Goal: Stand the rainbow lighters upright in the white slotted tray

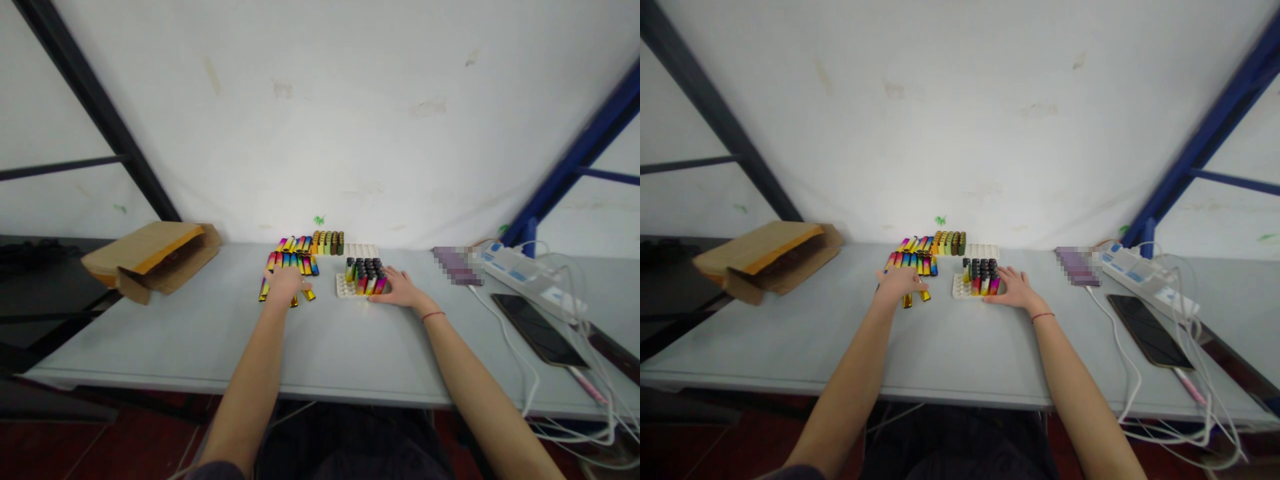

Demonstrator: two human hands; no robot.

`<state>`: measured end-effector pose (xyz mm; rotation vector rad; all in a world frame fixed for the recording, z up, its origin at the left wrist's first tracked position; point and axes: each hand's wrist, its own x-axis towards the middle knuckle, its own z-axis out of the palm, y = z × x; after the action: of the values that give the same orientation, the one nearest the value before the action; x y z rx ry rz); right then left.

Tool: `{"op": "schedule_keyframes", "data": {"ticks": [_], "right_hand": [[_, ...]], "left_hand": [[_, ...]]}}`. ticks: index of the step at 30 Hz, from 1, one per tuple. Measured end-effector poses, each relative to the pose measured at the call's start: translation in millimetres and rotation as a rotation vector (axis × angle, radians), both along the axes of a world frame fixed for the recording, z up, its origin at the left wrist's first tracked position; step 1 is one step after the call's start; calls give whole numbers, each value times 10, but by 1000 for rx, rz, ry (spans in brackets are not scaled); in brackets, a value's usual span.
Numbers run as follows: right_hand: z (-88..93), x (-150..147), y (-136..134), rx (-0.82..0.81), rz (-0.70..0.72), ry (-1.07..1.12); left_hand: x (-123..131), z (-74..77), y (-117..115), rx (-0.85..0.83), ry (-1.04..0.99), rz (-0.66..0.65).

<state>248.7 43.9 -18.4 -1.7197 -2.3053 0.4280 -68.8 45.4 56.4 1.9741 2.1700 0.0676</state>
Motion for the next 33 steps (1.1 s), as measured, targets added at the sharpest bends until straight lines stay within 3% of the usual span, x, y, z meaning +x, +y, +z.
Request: {"op": "schedule_keyframes", "data": {"ticks": [6,12,17,21,25,29,33], "right_hand": [[18,0,-7,13,20,-4],[35,-10,-22,-7,17,-10],[43,-13,-26,-31,-2,-9],[46,-10,-25,-28,19,5],[24,-4,-12,-3,17,16],[5,2,-3,18,18,21],[10,-3,-8,59,27,18]], "left_hand": [[20,13,-48,-9,4,-55],[143,-82,-30,-12,45,-104],[208,-117,35,-44,-70,-176],[250,-140,108,105,-356,-55],[316,-186,159,143,-931,129],[399,-207,139,116,-1481,141],[480,-210,123,120,-1699,180]]}}
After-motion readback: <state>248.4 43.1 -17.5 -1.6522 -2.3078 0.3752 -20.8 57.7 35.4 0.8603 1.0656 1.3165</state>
